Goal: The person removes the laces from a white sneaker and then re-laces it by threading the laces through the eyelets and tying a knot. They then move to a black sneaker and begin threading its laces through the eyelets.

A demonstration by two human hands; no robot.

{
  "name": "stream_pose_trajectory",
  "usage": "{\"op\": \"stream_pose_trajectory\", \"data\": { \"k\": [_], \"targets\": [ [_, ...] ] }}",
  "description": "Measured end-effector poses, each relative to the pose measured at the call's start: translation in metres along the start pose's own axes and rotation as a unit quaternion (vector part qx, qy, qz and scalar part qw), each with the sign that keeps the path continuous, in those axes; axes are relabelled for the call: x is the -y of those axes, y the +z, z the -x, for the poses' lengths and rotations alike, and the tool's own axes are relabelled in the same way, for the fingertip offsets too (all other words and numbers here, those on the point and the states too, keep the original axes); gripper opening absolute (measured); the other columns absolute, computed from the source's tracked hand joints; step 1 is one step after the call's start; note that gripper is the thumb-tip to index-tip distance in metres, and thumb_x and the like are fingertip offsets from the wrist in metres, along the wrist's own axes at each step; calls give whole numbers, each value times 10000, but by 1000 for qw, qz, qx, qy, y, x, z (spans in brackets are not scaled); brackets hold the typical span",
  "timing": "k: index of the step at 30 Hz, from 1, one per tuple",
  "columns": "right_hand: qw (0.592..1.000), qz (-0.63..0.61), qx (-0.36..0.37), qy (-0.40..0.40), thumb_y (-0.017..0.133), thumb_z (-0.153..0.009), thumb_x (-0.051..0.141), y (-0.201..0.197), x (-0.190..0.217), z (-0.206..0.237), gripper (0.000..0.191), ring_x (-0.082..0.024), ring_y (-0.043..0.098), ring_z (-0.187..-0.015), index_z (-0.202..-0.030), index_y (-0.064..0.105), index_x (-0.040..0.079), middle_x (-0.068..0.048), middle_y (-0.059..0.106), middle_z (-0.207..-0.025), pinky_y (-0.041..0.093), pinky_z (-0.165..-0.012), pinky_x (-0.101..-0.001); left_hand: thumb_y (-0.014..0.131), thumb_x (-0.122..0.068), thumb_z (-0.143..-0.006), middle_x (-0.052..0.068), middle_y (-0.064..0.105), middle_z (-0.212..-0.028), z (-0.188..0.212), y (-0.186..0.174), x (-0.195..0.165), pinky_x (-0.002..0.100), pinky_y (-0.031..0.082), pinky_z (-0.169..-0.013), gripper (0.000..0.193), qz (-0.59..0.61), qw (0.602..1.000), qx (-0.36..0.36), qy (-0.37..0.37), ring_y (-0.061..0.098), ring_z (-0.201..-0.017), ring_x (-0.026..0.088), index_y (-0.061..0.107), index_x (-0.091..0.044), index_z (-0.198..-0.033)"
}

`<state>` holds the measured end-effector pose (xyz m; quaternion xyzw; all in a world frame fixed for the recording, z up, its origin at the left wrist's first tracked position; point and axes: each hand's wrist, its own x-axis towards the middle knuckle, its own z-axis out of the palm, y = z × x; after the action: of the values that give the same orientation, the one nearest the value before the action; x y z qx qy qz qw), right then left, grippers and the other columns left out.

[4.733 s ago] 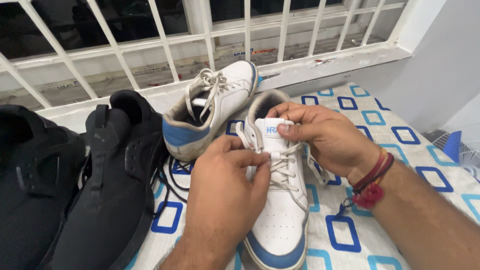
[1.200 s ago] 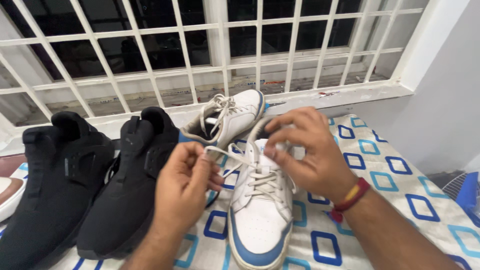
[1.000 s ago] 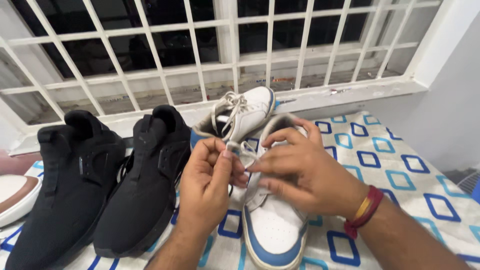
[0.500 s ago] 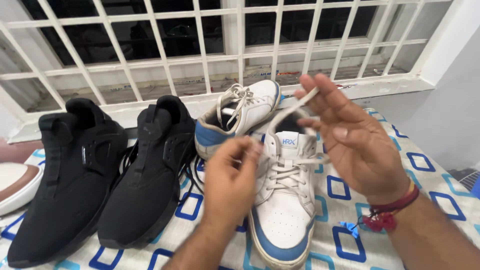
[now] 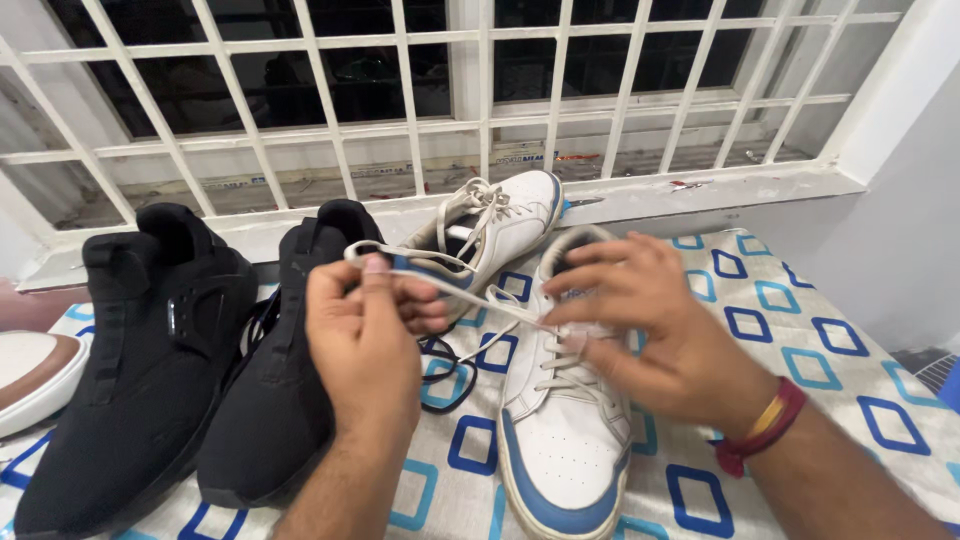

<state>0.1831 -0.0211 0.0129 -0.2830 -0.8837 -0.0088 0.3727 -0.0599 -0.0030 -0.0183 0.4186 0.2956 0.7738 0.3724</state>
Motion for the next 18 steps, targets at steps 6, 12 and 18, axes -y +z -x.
{"op": "stream_pose_trajectory", "data": {
  "k": [6,12,18],
  "targets": [
    [995,25,94,-4,707,-898,347,16,14,-7,345,-271,449,-1433,-1198,770,187,7,716,-1259,-25,-1195,-677,484,-174,-1088,162,698,-922,4,1,4,299,640,-719,175,42,997,65,-1,722,-776,168,486,0,-1107],
    [974,-202,44,90,623,-913,155,-1,6,-2,506,-281,389,-1545,-1413,637,82,-72,615,-1521,130,-1282,-536,572,-168,-1006,169,722,-1140,11,10,6,312,612,-842,309,23,998,50,-13,720,-930,185,496,-63,-1286],
    [925,-367,-15,99,591,-933,35,3,-2,4,549,-294,407,-1549,-1479,540,15,-141,539,-1577,272,-1296,-451,828,-218,-816,192,588,-1422,46,26,15,464,376,-1080,578,-315,885,294,176,509,-1296,359,624,-44,-1328]
  ]
}}
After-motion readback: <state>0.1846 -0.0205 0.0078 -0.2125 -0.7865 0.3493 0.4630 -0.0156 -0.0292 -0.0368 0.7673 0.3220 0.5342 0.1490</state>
